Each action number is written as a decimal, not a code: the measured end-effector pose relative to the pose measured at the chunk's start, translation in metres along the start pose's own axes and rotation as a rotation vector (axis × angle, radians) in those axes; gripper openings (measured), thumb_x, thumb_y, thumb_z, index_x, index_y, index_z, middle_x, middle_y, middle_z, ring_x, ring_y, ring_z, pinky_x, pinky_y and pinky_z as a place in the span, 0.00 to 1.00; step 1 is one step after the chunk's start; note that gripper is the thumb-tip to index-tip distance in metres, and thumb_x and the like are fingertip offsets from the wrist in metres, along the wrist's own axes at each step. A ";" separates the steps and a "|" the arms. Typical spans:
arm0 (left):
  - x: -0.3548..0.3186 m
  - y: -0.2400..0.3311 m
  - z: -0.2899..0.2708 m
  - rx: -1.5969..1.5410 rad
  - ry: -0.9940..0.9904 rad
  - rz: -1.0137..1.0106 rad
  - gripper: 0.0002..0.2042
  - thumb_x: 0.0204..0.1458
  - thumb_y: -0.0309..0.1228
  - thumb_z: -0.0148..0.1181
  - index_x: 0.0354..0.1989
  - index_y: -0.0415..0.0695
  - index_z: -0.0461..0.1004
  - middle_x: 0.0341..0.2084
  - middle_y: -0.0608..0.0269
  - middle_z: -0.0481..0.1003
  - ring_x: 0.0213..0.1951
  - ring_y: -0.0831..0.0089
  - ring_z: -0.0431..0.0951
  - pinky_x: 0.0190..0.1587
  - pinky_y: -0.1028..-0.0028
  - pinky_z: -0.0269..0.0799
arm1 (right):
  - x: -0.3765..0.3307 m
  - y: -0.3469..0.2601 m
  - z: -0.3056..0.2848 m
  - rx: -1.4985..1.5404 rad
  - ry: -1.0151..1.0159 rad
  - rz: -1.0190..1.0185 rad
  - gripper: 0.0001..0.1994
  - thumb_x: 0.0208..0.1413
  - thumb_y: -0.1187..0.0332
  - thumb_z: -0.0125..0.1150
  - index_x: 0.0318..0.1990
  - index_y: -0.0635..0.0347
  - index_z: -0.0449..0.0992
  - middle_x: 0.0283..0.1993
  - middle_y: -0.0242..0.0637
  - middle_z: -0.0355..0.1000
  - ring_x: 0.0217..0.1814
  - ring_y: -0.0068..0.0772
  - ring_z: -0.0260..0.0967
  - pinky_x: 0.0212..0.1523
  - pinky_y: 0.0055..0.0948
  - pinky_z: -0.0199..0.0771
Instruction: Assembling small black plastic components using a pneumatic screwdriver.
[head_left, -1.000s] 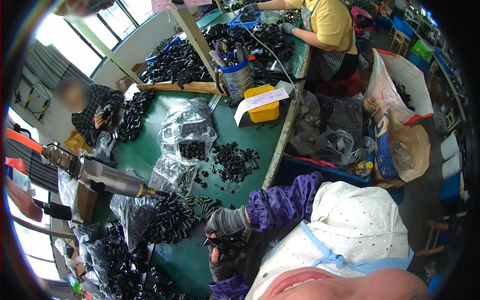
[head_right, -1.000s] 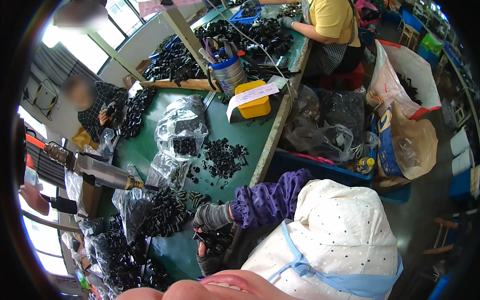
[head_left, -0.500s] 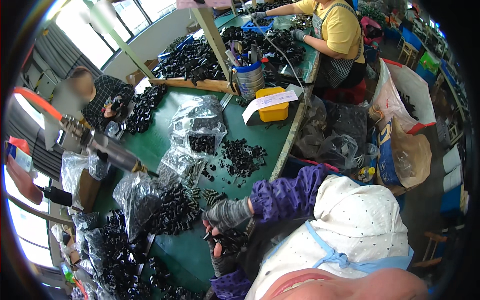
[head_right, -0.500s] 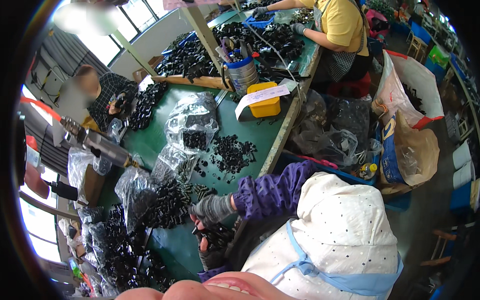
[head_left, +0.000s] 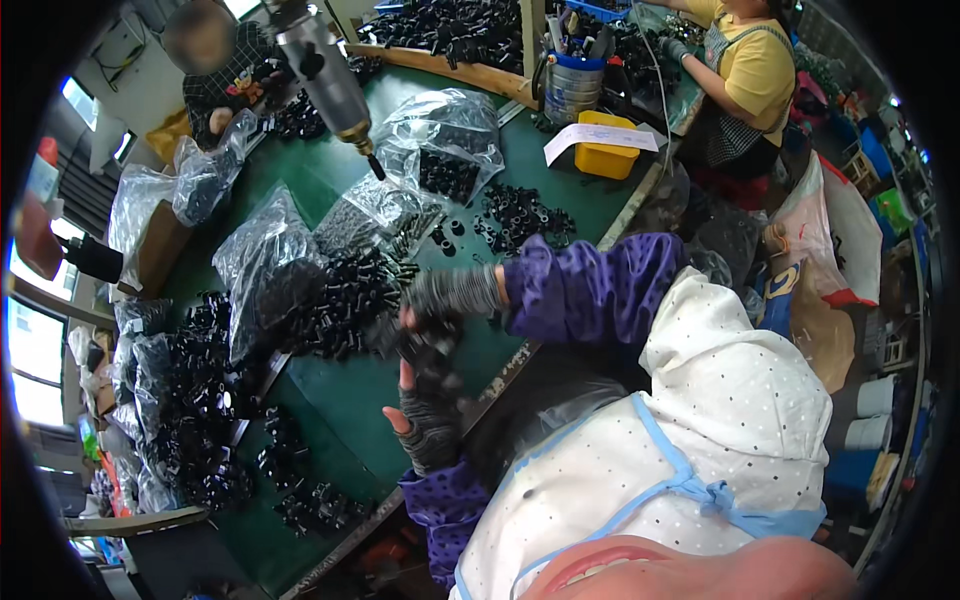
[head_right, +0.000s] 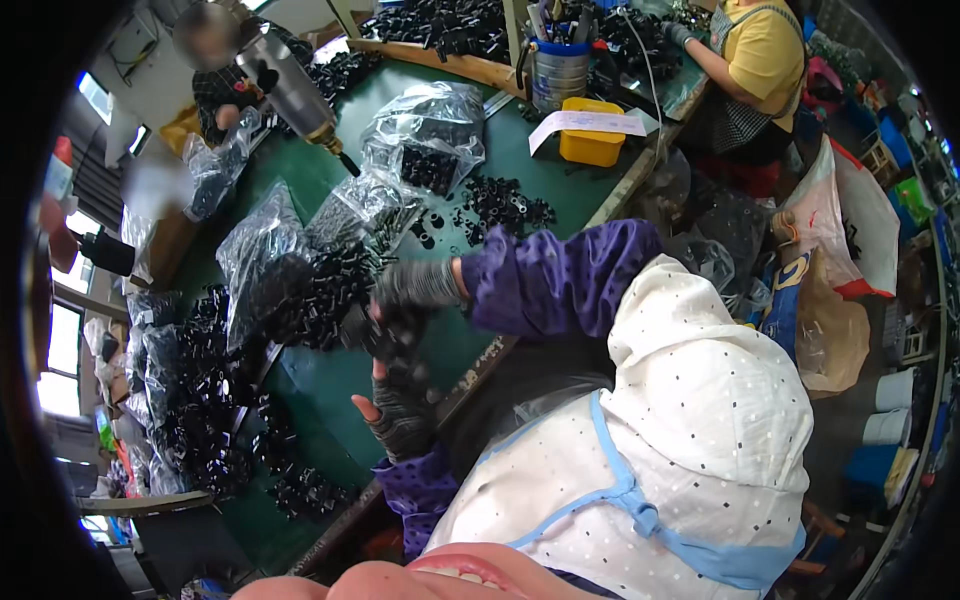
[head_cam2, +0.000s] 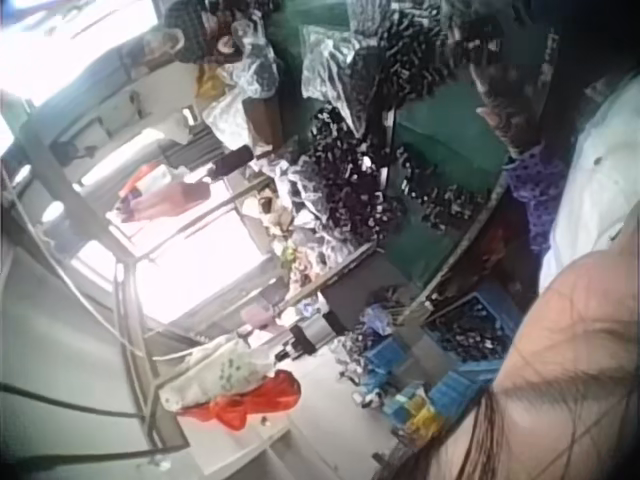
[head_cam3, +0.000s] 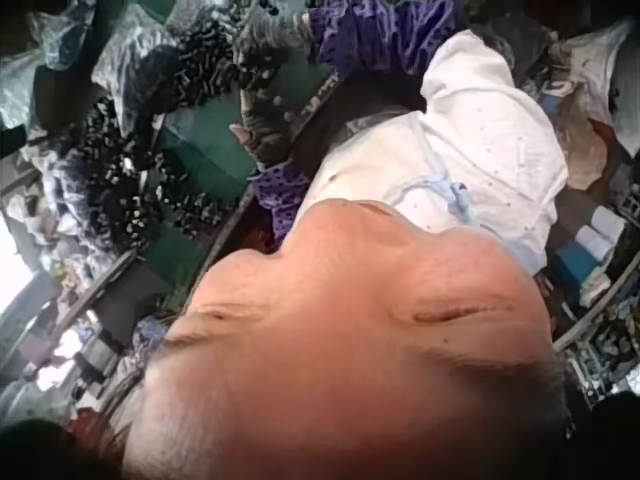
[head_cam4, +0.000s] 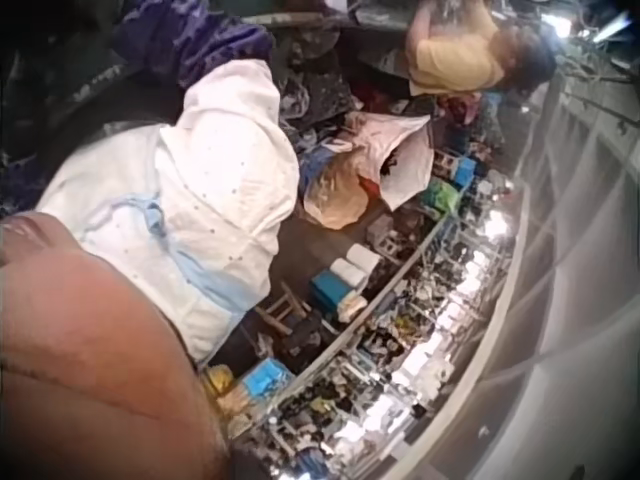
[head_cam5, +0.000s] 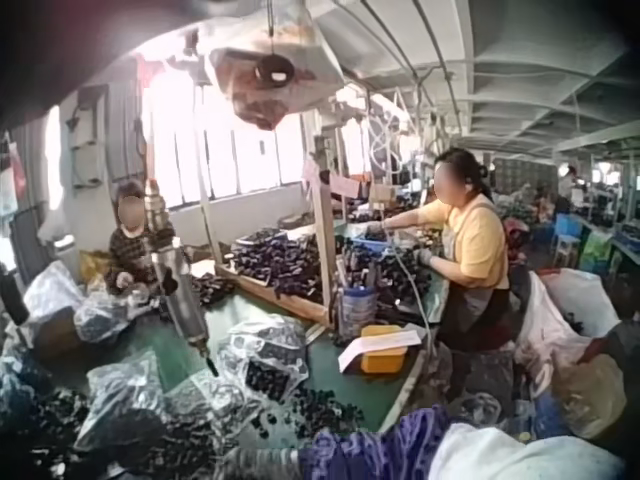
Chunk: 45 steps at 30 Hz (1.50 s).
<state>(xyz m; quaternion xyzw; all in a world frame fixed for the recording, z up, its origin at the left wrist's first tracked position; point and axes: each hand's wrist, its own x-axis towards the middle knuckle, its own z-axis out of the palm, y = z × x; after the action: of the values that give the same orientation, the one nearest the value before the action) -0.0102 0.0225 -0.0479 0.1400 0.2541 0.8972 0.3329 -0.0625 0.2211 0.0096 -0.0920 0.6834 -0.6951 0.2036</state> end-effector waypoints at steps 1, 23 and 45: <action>-0.006 0.001 -0.008 -0.050 -0.003 -0.023 0.36 0.47 0.57 0.45 0.61 0.49 0.47 0.52 0.59 0.61 0.51 0.61 0.64 0.44 0.62 0.68 | 0.005 -0.013 -0.006 0.279 0.119 0.154 0.07 0.48 0.70 0.55 0.32 0.65 0.72 0.26 0.37 0.71 0.26 0.23 0.68 0.26 0.26 0.69; -0.004 0.002 -0.005 -0.055 0.000 -0.024 0.26 0.52 0.43 0.48 0.58 0.47 0.53 0.49 0.55 0.64 0.48 0.60 0.68 0.41 0.62 0.71 | 0.019 -0.015 -0.046 0.020 0.173 -0.087 0.04 0.46 0.74 0.53 0.31 0.60 0.71 0.23 0.32 0.68 0.22 0.24 0.68 0.20 0.23 0.71; -0.005 0.006 0.007 0.134 0.021 0.008 0.25 0.53 0.37 0.47 0.58 0.46 0.52 0.49 0.58 0.65 0.48 0.64 0.67 0.45 0.64 0.65 | -0.266 -0.008 -0.264 -1.261 1.494 0.469 0.18 0.47 0.53 0.52 0.31 0.60 0.74 0.27 0.47 0.71 0.29 0.46 0.69 0.30 0.39 0.68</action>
<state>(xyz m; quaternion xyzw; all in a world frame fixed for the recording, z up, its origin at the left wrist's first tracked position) -0.0066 0.0181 -0.0390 0.1533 0.3165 0.8810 0.3165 0.0686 0.5703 0.0447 0.4135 0.8802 -0.0283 -0.2314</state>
